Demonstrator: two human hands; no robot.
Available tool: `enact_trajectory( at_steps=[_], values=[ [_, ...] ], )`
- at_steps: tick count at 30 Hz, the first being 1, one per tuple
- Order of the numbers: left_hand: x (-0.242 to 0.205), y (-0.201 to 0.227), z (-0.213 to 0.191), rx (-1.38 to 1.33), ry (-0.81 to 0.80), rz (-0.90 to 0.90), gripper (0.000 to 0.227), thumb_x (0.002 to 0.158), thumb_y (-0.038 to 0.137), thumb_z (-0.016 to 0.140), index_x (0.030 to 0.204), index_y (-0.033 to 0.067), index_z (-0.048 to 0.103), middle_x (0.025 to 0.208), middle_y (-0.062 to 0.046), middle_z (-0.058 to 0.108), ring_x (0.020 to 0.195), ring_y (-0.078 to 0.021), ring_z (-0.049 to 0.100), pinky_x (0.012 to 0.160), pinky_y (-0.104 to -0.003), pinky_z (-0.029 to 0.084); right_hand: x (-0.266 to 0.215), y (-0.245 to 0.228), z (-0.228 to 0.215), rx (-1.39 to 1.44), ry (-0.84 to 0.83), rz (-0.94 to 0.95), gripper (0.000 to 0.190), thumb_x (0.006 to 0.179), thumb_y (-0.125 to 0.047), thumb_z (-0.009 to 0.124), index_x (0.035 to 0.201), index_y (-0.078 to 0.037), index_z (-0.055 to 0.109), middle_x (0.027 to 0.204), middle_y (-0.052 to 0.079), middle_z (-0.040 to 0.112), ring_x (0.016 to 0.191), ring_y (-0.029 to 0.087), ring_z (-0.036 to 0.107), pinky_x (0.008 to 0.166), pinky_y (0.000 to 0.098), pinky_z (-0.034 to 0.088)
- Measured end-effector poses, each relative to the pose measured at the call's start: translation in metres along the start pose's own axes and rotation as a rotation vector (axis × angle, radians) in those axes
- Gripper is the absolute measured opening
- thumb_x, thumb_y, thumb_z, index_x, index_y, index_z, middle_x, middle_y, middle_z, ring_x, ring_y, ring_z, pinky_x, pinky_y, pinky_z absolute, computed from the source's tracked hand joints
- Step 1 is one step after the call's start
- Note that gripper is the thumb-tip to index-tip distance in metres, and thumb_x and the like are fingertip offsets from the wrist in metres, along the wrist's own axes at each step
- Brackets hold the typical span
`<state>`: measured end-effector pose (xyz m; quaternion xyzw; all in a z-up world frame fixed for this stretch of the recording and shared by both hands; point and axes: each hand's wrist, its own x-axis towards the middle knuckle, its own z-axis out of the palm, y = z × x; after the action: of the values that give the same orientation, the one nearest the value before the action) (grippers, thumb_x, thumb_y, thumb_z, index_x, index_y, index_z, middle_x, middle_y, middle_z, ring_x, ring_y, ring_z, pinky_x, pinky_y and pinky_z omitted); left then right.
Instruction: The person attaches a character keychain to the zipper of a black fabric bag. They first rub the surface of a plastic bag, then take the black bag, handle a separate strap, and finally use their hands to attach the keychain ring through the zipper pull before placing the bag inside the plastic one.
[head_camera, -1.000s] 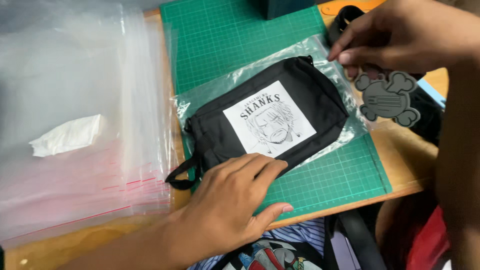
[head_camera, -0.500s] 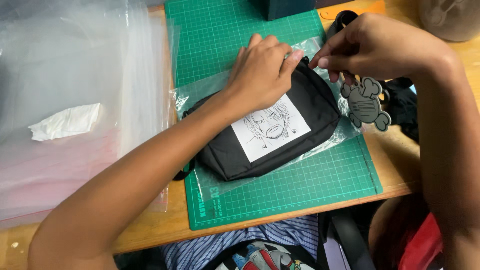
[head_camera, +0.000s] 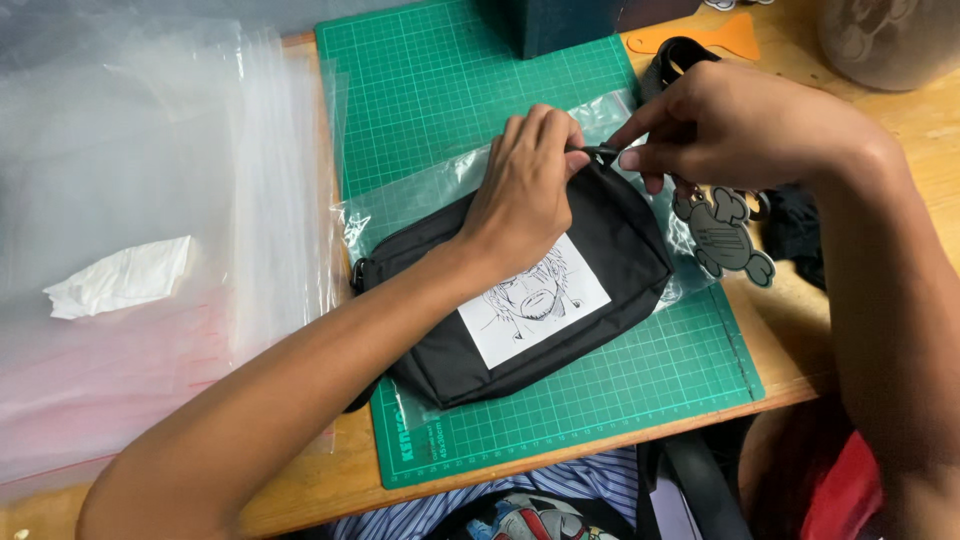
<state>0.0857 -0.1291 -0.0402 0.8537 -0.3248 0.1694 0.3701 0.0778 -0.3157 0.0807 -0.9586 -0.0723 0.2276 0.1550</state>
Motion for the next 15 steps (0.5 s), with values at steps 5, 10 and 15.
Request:
enact_trajectory(
  at_steps=[5, 10, 15],
  values=[
    [-0.004, 0.005, -0.008, -0.104, -0.045, 0.054, 0.013, 0.101, 0.000, 0.052, 0.100, 0.0105, 0.045, 0.096, -0.006, 0.055, 0.086, -0.0261, 0.053, 0.074, -0.039, 0.035, -0.016, -0.005, -0.010, 0.139, -0.007, -0.033, 0.022, 0.095, -0.013, 0.068, 0.114, -0.020, 0.076, 0.072, 0.007, 0.081, 0.052, 0.020, 0.068, 0.050, 0.0332, 0.051],
    [-0.005, 0.006, -0.010, -0.077, -0.025, 0.060, 0.019, 0.096, -0.007, 0.051, 0.101, 0.0105, 0.047, 0.100, -0.005, 0.056, 0.089, -0.0262, 0.050, 0.074, -0.039, 0.036, -0.020, -0.007, -0.013, 0.017, -0.101, -0.132, 0.064, 0.086, -0.016, 0.068, 0.143, -0.045, 0.067, 0.069, 0.001, 0.085, 0.050, 0.018, 0.067, 0.054, 0.0307, 0.053],
    [-0.010, 0.004, -0.009, -0.195, -0.012, 0.054, 0.034, 0.084, -0.019, 0.046, 0.106, 0.0072, 0.045, 0.126, -0.013, 0.059, 0.108, -0.0300, 0.063, 0.091, -0.039, 0.045, -0.022, -0.004, -0.010, -0.012, -0.077, -0.106, 0.069, 0.086, -0.010, 0.068, 0.143, -0.048, 0.069, 0.062, 0.001, 0.076, 0.051, 0.017, 0.056, 0.055, 0.0308, 0.048]
  ],
)
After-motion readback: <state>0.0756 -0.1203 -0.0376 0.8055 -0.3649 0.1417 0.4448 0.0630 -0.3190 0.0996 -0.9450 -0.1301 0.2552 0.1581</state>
